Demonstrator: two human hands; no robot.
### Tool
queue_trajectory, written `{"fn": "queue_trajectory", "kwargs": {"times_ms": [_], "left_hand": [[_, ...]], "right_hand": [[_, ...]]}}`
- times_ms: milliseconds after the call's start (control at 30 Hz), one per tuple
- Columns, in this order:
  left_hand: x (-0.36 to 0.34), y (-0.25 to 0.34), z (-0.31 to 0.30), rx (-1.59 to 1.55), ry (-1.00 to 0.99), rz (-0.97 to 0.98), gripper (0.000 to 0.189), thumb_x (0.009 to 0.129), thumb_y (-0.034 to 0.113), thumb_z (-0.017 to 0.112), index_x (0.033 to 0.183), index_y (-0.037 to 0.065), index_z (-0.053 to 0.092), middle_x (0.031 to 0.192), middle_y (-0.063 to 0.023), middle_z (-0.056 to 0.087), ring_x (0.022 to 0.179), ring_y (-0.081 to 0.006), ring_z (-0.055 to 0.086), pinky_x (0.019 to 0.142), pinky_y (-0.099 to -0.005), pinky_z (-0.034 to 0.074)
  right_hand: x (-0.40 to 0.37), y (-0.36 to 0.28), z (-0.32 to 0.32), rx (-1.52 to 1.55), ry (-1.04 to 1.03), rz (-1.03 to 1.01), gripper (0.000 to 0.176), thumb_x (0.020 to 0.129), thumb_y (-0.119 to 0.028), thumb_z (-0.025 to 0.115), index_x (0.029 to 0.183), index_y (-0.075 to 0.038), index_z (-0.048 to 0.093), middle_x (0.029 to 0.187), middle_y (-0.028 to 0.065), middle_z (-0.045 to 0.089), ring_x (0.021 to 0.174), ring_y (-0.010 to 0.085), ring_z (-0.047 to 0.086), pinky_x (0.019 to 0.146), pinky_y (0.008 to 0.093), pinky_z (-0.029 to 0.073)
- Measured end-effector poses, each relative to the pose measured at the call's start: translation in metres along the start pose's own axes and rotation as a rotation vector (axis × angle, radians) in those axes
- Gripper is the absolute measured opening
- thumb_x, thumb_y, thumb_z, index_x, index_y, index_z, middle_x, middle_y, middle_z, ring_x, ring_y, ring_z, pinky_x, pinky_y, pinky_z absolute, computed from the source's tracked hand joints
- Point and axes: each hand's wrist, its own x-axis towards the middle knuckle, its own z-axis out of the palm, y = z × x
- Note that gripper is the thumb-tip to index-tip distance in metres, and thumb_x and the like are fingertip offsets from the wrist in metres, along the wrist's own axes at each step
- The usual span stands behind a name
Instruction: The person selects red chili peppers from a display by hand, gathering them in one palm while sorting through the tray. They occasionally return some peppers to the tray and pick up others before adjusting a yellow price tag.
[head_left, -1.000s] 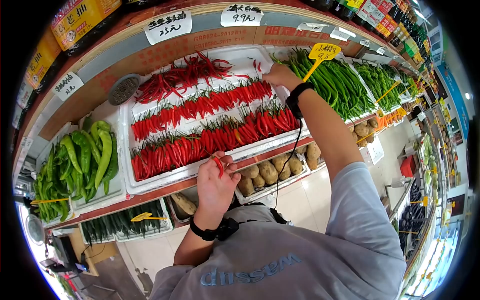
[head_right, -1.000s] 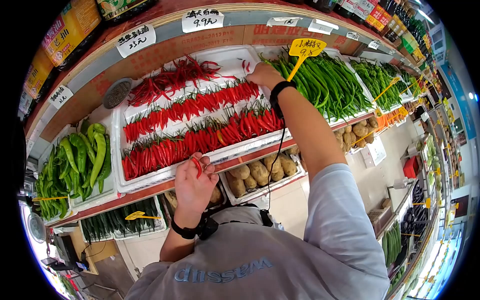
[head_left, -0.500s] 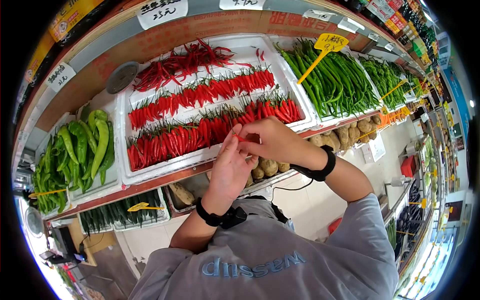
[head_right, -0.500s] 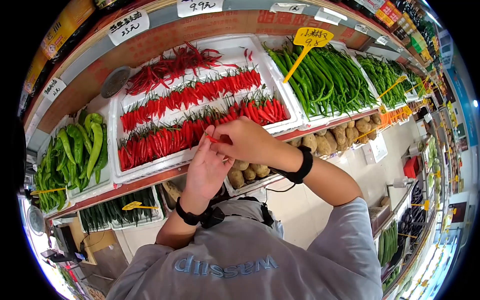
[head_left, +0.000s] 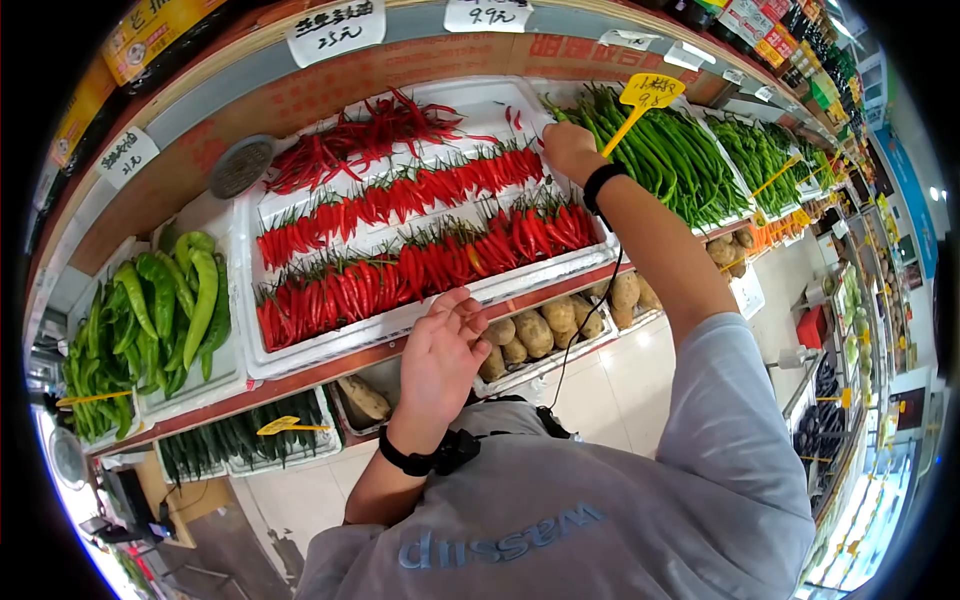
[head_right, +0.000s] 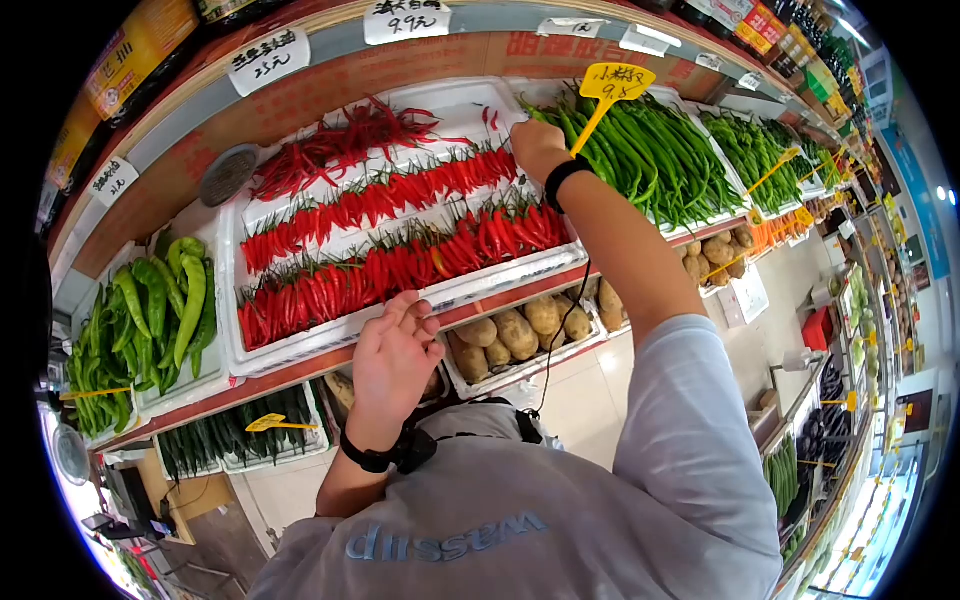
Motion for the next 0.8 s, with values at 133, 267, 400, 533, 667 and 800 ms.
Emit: {"fn": "queue_trajectory", "kwargs": {"times_ms": [133,267,400,533,667,800], "left_hand": [[-0.008,0.009,-0.012,-0.026,0.013,0.055,0.033,0.085,0.028,0.051,0.111,0.010,0.051,0.102,-0.0026,0.051,0.090,-0.0150,0.048,0.075,-0.0300,0.039],[-0.009,0.014,-0.014,-0.038,0.019,0.082,0.030,0.085,0.028,0.051,0.108,0.010,0.051,0.099,-0.0026,0.050,0.087,-0.0145,0.047,0.074,-0.0298,0.039],[-0.006,0.013,-0.012,-0.045,0.026,0.081,0.027,0.085,0.028,0.052,0.104,0.010,0.051,0.095,-0.0024,0.050,0.083,-0.0148,0.046,0.073,-0.0296,0.038],[-0.004,0.010,-0.011,-0.061,0.027,0.058,0.025,0.084,0.027,0.052,0.102,0.010,0.051,0.093,-0.0025,0.050,0.082,-0.0150,0.045,0.072,-0.0298,0.038],[-0.005,0.011,-0.013,-0.072,0.039,0.036,0.023,0.084,0.025,0.052,0.101,0.010,0.051,0.093,-0.0027,0.049,0.081,-0.0149,0.045,0.072,-0.0297,0.038],[-0.007,0.014,-0.015,-0.065,0.067,0.041,0.020,0.084,0.023,0.052,0.098,0.010,0.051,0.091,-0.0022,0.048,0.080,-0.0147,0.044,0.071,-0.0291,0.038]], "right_hand": [[0.009,-0.011,0.009,-0.096,-0.046,-0.004,0.022,0.088,-0.014,0.049,0.101,-0.009,0.067,0.106,0.0140,0.066,0.097,0.0285,0.066,0.079,0.0385,0.054],[0.006,-0.011,0.003,-0.062,-0.051,-0.011,0.022,0.087,-0.016,0.052,0.102,-0.008,0.067,0.106,0.0147,0.066,0.097,0.0289,0.066,0.080,0.0385,0.054],[-0.001,-0.001,-0.019,-0.002,-0.123,0.025,0.024,0.084,-0.015,0.055,0.103,-0.005,0.066,0.107,0.0181,0.065,0.099,0.0317,0.065,0.081,0.0398,0.053],[0.012,0.025,0.004,0.047,-0.121,-0.002,0.025,0.084,-0.013,0.054,0.104,-0.003,0.066,0.107,0.0204,0.065,0.099,0.0340,0.064,0.081,0.0410,0.053],[0.005,0.024,0.010,0.117,-0.079,-0.172,0.023,0.083,-0.017,0.058,0.099,-0.004,0.067,0.105,0.0180,0.065,0.096,0.0335,0.064,0.082,0.0421,0.052],[0.003,0.008,0.009,0.102,-0.117,-0.106,0.029,0.080,-0.026,0.066,0.099,-0.005,0.065,0.109,0.0167,0.063,0.103,0.0313,0.061,0.086,0.0404,0.050]]}}
